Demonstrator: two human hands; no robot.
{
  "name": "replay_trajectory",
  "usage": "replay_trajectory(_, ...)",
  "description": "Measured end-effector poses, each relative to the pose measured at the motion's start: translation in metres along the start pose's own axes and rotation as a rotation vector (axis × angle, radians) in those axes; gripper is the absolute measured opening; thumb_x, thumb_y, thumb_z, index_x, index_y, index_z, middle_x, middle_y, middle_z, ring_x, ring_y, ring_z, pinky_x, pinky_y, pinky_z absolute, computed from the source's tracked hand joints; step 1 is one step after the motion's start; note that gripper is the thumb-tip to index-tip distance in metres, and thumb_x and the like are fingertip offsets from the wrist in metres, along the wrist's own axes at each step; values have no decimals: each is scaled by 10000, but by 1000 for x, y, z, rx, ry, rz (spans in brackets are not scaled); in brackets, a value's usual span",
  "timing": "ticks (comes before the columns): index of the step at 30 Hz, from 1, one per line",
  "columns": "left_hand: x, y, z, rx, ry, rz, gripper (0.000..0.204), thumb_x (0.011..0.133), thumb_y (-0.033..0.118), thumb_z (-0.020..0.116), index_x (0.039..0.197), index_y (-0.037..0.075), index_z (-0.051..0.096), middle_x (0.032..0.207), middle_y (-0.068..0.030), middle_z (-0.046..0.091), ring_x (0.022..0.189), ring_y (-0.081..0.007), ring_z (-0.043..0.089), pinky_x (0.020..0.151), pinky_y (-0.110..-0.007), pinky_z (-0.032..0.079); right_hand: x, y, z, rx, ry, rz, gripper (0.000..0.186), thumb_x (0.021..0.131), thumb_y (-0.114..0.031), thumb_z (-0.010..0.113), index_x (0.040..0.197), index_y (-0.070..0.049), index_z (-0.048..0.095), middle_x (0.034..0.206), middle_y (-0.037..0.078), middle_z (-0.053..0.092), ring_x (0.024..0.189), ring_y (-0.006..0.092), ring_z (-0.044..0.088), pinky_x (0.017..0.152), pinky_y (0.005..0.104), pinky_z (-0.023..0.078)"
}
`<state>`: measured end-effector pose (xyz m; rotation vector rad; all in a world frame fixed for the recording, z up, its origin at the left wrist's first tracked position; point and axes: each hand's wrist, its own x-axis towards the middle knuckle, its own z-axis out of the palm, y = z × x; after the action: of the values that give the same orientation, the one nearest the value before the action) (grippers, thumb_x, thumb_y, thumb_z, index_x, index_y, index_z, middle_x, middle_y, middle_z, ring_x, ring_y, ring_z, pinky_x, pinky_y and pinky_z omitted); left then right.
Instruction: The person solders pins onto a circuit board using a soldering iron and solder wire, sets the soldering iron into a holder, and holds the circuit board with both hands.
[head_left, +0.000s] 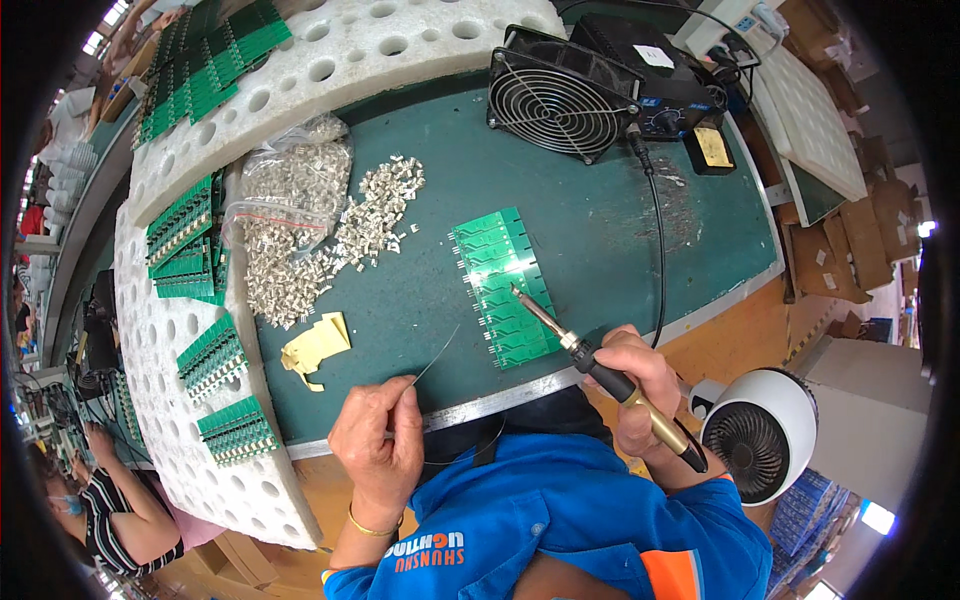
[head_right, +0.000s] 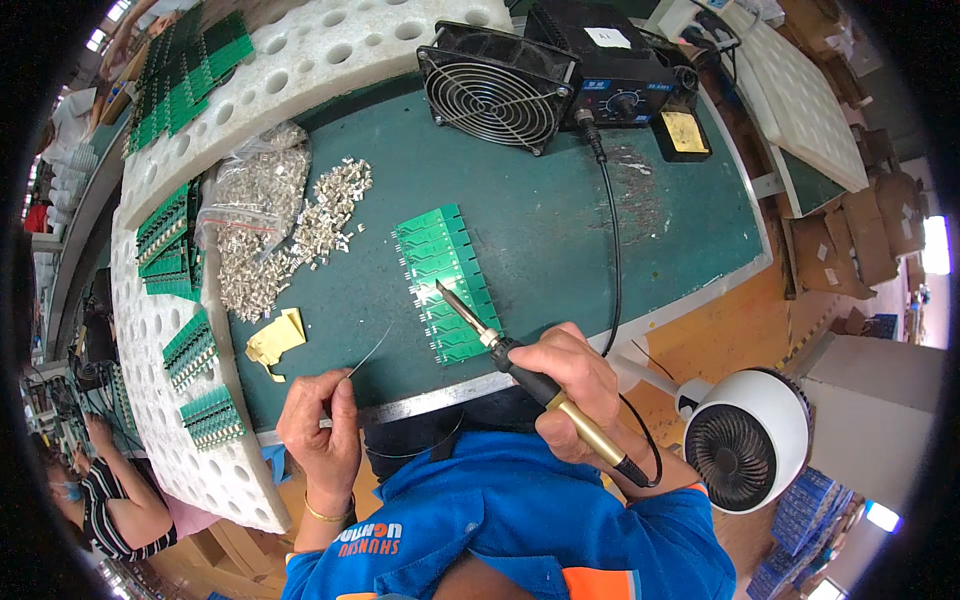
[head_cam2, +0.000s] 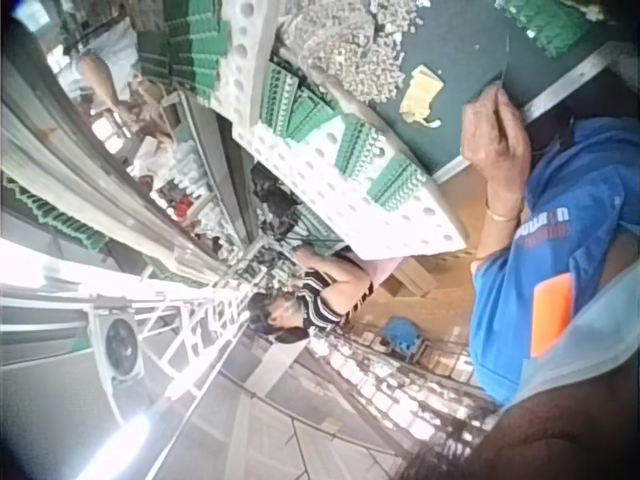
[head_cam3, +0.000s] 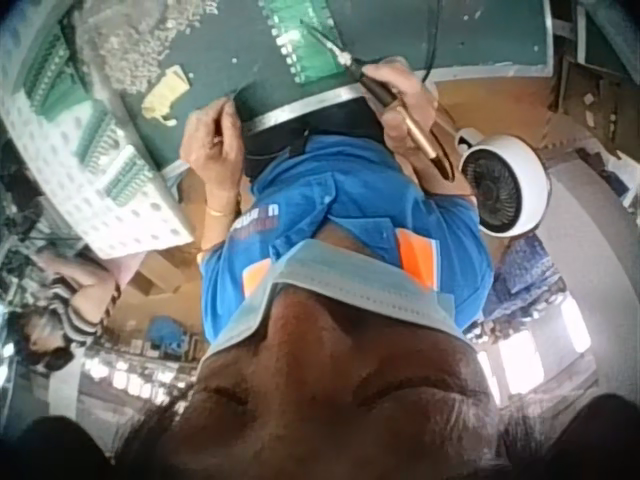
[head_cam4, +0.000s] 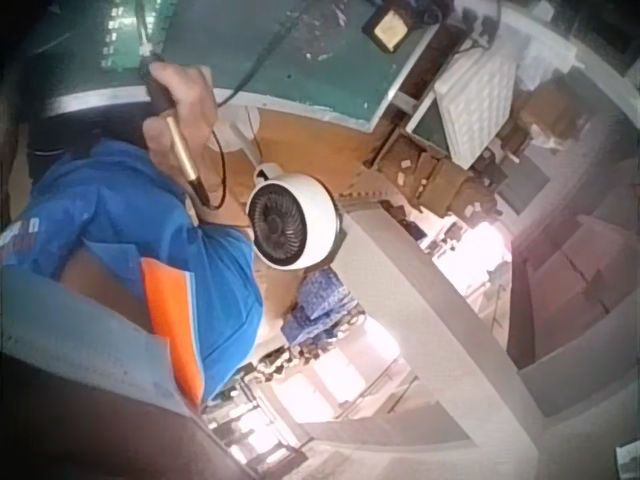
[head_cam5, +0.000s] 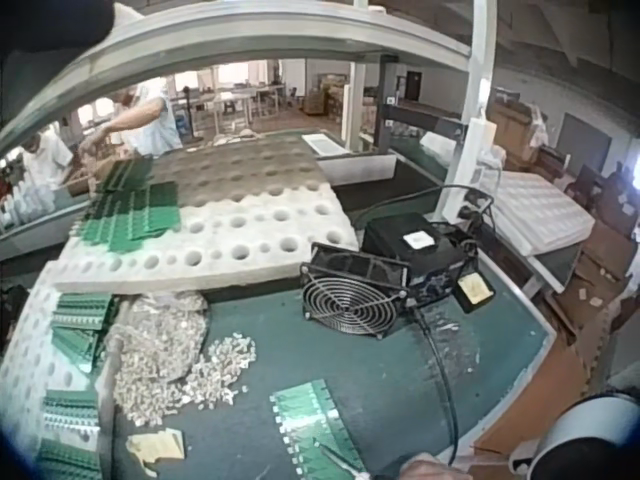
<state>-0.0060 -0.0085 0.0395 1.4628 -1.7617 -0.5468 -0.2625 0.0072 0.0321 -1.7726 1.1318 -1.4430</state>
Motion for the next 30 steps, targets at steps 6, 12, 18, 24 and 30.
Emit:
replay_trajectory(6,14,5,9,-4,16,22,102,798,-53,705,891,-12,700,724,-67,582,641,-157,521,551,-271,397,4,8,-2,-49,-6,-30,359,930,-319,653,1035,23,631,805,119,630,636,236,544,639,370,428)
replay_trajectory(12,19,2,20,10,18,14,148,752,-51,755,883,8,720,695,-51,572,619,-143,502,541,-263,389,11,15,1,-62,8,-60,215,843,-146,712,970,12,642,736,100,623,585,234,518,625,372,422)
replay_trajectory(18,24,2,26,44,34,25,163,722,1,779,865,70,746,622,-42,509,549,-156,509,488,-289,416,16,16,8,-70,44,-3,177,806,-87,692,941,16,643,706,100,609,556,226,496,601,369,410)
replay_trajectory(24,25,2,29,49,32,39,165,716,-1,781,860,71,746,619,-44,509,537,-159,512,476,-290,412,18,19,11,-89,69,8,163,799,-99,707,898,20,655,691,96,603,548,229,504,582,364,410)
replay_trajectory(30,26,0,31,46,25,50,166,716,-4,778,862,68,745,618,-45,508,532,-159,510,472,-289,411,20,19,12,-119,59,12,143,786,-77,713,888,9,663,698,87,615,539,227,519,584,360,415)
